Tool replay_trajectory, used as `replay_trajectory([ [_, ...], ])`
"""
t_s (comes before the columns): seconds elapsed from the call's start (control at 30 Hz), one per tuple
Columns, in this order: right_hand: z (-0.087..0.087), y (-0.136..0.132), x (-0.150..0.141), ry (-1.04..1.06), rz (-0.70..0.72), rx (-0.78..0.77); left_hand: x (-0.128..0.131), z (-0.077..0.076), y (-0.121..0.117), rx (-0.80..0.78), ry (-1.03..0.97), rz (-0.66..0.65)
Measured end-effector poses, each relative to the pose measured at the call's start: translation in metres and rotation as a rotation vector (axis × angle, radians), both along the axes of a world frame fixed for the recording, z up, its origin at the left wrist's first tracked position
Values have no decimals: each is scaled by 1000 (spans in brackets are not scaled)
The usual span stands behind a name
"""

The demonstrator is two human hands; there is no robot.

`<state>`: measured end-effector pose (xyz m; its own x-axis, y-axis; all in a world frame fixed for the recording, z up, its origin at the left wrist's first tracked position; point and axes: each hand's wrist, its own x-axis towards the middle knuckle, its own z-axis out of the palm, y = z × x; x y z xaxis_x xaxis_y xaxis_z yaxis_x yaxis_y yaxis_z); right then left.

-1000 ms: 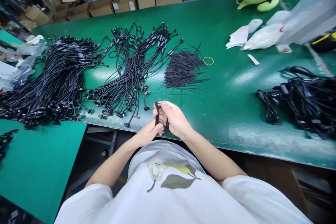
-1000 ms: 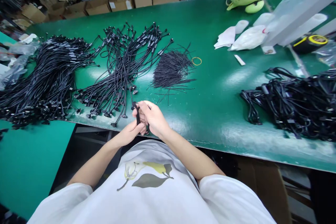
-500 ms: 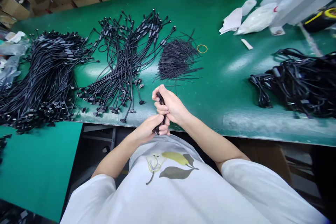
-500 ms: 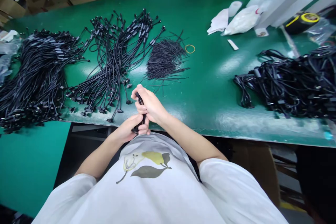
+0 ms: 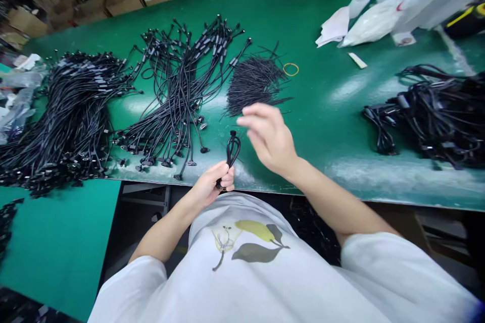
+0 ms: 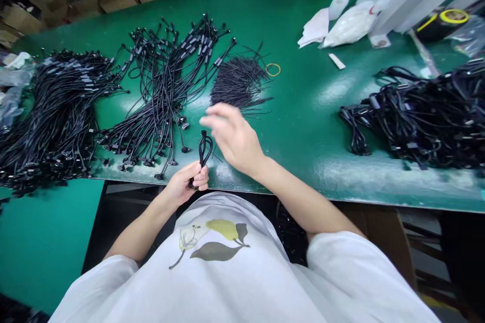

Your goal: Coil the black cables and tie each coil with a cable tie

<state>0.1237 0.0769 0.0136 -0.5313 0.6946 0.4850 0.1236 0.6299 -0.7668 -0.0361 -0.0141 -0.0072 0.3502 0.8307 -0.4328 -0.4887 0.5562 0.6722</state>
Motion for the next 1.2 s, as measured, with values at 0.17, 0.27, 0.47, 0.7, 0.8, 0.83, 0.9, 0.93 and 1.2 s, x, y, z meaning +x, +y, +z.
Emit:
replay_trajectory([
  [0.17,-14,-10,28,-610,247,861,-10,-5,4,204,449,-260],
  [0.27,-28,-16,33,-748,296,853,-9,-3,3,403,828,-447],
  [0.47,-42,-18,39,-737,298,811,-4,-11,4,483,906,-540],
  [0.7,-46,-18,40,-759,219,770,-1,-19,11,651,1137,-559],
  [0.8,-52,-25,35,-765,273,670,-1,-22,3,703,1235,-620],
  [0.83,-53,-27,34,-768,314,622,-1,-23,-2,708,1256,-643],
  [0.9,-54,-26,33,-764,401,494,-3,-26,-11,689,1268,-642],
  [0.93,-52,-22,33,-743,448,411,-4,-28,-15,663,1248,-616],
  [1.2,-57,87,51,-818,-244,-15,-16,-24,-4,169,456,143],
])
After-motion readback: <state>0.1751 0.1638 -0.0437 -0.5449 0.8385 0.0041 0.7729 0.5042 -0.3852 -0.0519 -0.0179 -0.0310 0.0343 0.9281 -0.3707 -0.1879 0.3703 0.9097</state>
